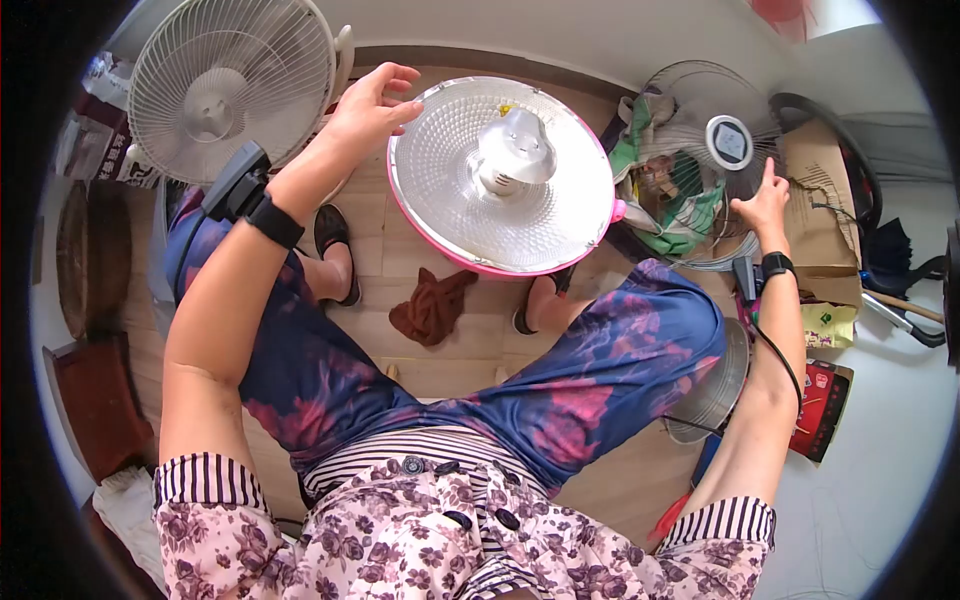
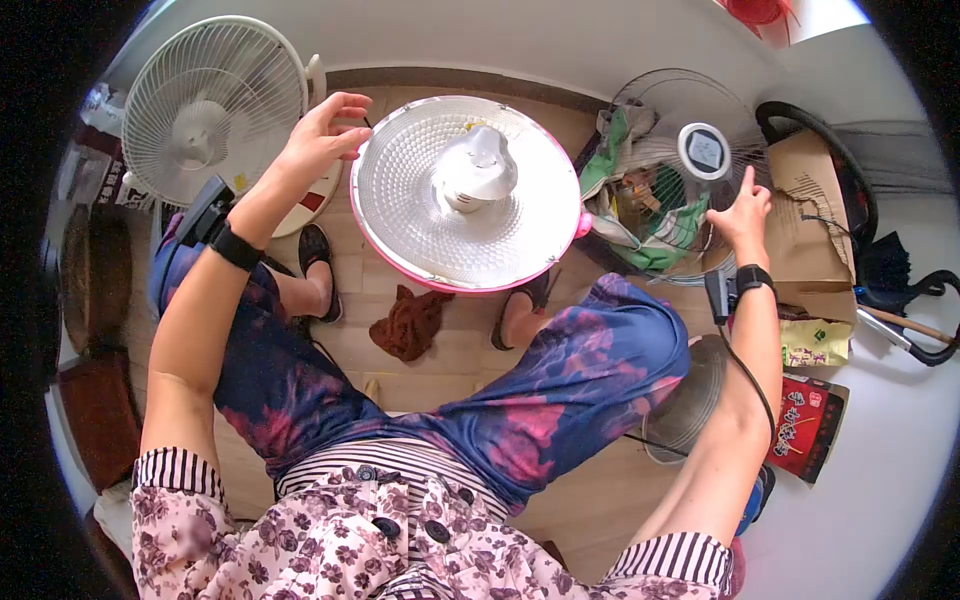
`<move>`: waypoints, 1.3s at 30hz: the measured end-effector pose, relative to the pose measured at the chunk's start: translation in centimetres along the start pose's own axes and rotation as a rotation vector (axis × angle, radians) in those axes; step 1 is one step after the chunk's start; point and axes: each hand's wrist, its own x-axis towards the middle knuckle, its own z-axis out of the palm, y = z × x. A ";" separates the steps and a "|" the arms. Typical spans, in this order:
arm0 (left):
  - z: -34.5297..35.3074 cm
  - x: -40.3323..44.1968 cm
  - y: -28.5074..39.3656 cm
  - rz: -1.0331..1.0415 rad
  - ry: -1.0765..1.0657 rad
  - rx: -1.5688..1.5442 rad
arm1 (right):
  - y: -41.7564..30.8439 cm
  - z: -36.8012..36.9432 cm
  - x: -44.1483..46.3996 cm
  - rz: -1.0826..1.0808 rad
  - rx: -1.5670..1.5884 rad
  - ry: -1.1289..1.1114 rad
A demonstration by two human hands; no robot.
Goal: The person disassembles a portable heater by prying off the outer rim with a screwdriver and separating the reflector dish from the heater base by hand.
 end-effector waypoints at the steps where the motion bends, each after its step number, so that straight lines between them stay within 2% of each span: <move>1: 0.0 0.1 -0.2 0.007 0.004 0.002 | 0.5 -1.0 0.2 0.017 0.001 0.030; 4: -0.1 0.7 -0.7 0.029 0.008 0.025 | 2.5 -2.7 1.0 0.039 -0.018 0.113; 7: -0.1 0.9 -1.8 0.133 0.055 0.213 | 1.4 -5.2 1.2 0.204 0.171 0.024; 8: -0.2 0.6 -2.1 0.306 0.125 0.503 | -0.4 -7.0 0.7 0.279 0.379 -0.084; 11: -0.2 -0.9 -1.1 0.089 -0.040 0.970 | -3.7 -7.7 -0.6 0.333 1.071 -0.163; 12: -0.1 -1.4 -2.4 0.207 -0.036 0.998 | -4.7 -7.3 -0.4 0.377 1.208 -0.186; 15: -0.3 -2.6 -2.8 -0.395 -0.438 0.599 | -8.3 -6.6 0.3 0.472 1.557 -0.327; 16: -0.3 -2.6 -4.3 -0.480 -0.515 0.476 | -9.8 -6.5 0.0 0.486 1.656 -0.314; 19: 1.3 -4.8 -7.6 -0.550 -0.494 0.115 | -13.9 -5.7 -1.5 0.507 1.888 -0.279; 20: 1.8 -5.5 -8.2 -0.659 -0.487 -0.133 | -15.2 -5.2 -1.8 0.506 1.924 -0.280; 21: 2.4 -6.2 -8.9 -0.701 -0.461 -0.240 | -15.9 -4.3 -1.9 0.512 1.961 -0.282; 23: 3.7 -6.3 -9.5 -0.760 -0.388 -0.438 | -16.7 -2.3 -1.5 0.468 1.926 -0.271; 24: 5.9 -6.2 -10.6 -0.596 -0.409 -0.610 | -17.0 -1.7 -1.5 0.424 1.898 -0.264; 25: 7.1 -6.4 -10.1 -0.626 -0.351 -0.716 | -17.1 -1.1 -1.8 0.387 1.865 -0.259; 27: 9.2 -6.8 -9.3 -0.695 -0.213 -0.850 | -18.7 -2.8 -3.2 0.220 1.863 -0.254; 30: 11.9 -6.4 -10.5 -0.660 -0.053 -0.995 | -19.1 -2.6 -3.2 0.090 1.843 -0.250; 33: 12.2 -6.2 -11.6 -0.712 -0.009 -1.124 | -19.7 -2.2 -3.5 0.068 1.882 -0.202; 37: 11.7 -5.9 -14.2 -0.702 -0.098 -1.173 | -19.2 -1.6 -3.5 0.029 1.896 -0.231; 39: 11.8 -5.7 -14.8 -0.715 -0.072 -1.184 | -19.0 -1.6 -3.7 0.057 1.928 -0.236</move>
